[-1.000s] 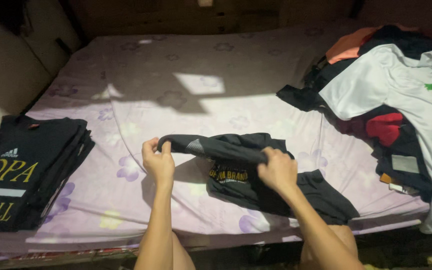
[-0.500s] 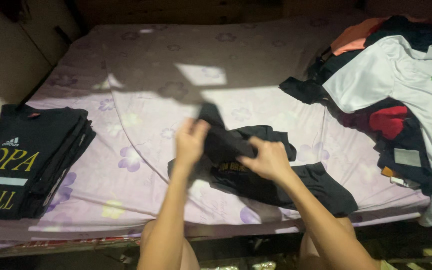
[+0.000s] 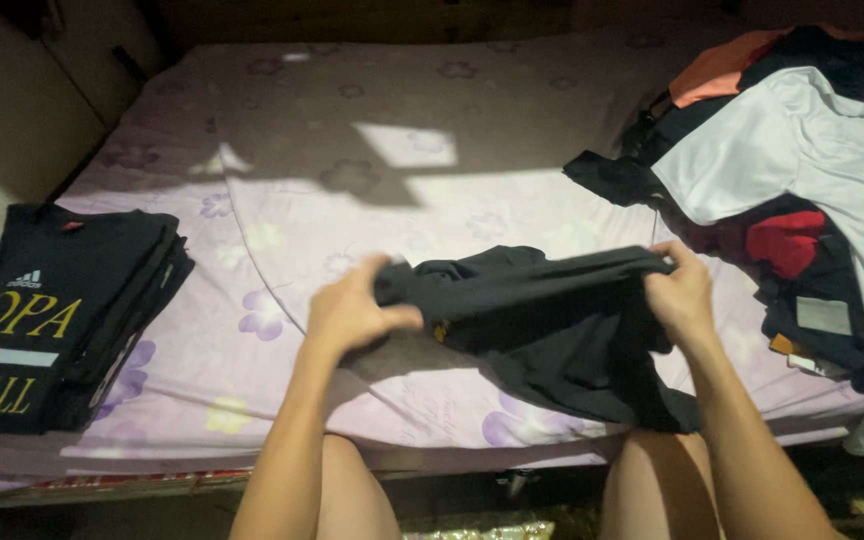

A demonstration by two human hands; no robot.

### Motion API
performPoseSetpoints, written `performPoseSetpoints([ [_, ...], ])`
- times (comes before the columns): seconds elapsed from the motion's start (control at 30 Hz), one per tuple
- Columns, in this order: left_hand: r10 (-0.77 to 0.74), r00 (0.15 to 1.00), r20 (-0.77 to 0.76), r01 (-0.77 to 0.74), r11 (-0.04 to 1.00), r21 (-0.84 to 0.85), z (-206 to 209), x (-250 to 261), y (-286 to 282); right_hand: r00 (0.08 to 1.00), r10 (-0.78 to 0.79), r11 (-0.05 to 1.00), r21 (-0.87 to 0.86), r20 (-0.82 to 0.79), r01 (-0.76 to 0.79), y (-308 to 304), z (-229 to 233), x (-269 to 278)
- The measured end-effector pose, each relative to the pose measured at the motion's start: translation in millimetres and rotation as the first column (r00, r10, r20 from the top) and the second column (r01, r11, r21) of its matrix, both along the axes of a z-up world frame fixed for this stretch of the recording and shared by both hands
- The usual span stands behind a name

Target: The person folds several t-shirts one by one on a bed. They smooth each shirt, fold the sleeves and sides, then fold the bottom up to create a neat stack.

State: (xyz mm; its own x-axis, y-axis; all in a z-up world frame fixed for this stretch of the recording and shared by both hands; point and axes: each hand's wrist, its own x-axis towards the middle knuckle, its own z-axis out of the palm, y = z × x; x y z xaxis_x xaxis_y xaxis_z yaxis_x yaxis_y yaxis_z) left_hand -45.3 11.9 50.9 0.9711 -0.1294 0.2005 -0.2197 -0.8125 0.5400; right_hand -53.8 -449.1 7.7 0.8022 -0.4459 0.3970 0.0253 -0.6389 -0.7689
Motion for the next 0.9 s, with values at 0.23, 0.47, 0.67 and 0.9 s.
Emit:
performPoseSetpoints([
  [0.23,0.043,0.993,0.108,-0.056,0.990,0.126,-81.1,48.4,-7.9,0.931,0.070,0.992,-0.069,-0.359,-0.102,3.7,7.1,-42.1],
  [0.47,0.140,0.990,-0.030,-0.139,0.880,-0.455,-106.6,72.3,-15.4,0.831,0.125,0.774,-0.471,-0.542,-0.423,-9.1,-46.3,-49.1],
  [0.67,0.020,0.998,-0.062,-0.025,0.996,-0.083,-102.2,67.2,-37.3,0.871,0.404,0.914,0.169,-0.280,-0.369,-40.7,-79.0,-22.3],
  [0.9,0.208,0.970,0.126,-0.108,0.833,-0.543,-76.1,91.2,-1.9,0.890,0.196,0.914,-0.253,-0.411,-0.318,-35.6,11.7,-34.4],
])
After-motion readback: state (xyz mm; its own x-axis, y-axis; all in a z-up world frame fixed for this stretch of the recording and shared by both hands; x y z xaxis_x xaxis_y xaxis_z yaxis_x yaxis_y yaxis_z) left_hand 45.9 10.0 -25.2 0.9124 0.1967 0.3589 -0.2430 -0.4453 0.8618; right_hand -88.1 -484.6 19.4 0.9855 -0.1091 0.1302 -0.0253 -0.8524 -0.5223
